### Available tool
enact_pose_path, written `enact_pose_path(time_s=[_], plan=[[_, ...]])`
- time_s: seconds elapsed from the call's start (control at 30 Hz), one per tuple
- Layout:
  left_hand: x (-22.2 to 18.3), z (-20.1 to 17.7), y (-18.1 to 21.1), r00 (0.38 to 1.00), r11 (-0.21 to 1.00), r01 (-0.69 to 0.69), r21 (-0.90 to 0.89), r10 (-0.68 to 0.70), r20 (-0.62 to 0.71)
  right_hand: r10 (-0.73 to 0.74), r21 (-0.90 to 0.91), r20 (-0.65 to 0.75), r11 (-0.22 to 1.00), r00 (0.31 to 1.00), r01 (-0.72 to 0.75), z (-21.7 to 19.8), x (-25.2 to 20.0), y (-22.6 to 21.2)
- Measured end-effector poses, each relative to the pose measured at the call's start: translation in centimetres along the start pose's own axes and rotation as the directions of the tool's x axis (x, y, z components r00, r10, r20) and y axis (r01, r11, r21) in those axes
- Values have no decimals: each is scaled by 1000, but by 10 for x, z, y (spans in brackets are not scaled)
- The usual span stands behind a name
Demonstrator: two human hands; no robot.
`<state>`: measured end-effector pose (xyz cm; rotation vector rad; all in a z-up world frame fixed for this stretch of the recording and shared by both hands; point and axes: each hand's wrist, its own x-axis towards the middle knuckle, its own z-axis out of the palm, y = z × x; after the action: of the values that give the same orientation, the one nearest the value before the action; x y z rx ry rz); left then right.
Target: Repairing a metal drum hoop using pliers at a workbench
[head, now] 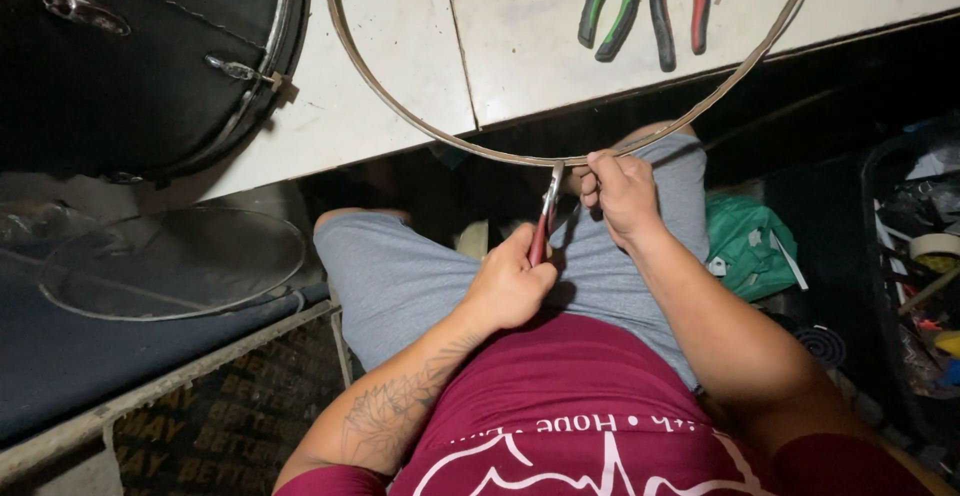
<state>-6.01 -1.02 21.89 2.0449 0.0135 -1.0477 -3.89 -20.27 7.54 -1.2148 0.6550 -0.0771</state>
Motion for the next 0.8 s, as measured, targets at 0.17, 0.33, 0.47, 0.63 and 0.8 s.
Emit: enact_pose_path(time_s=[0.17, 0.33, 0.47, 0.63, 0.8], plan=[[-2, 0, 5, 1000, 1000, 23, 5, -23, -19, -39, 42, -27, 998, 999, 40, 1, 2, 2], [-3, 2, 10, 999, 999, 31, 30, -31, -25, -47, 44, -33, 998, 998, 49, 8, -8, -13], [-4, -2, 15, 998, 998, 55, 18, -55, -9, -62, 20, -32, 998, 998, 63, 7, -6, -9], [-10, -8, 26, 996, 997, 79, 23, -79, 28, -45, 21, -31, 999, 999, 45, 1, -2, 3], [-11, -15, 37, 993, 991, 94, 95, -100, 62, -29, -9, -43, 1000, 999, 29, -1, 1, 11]])
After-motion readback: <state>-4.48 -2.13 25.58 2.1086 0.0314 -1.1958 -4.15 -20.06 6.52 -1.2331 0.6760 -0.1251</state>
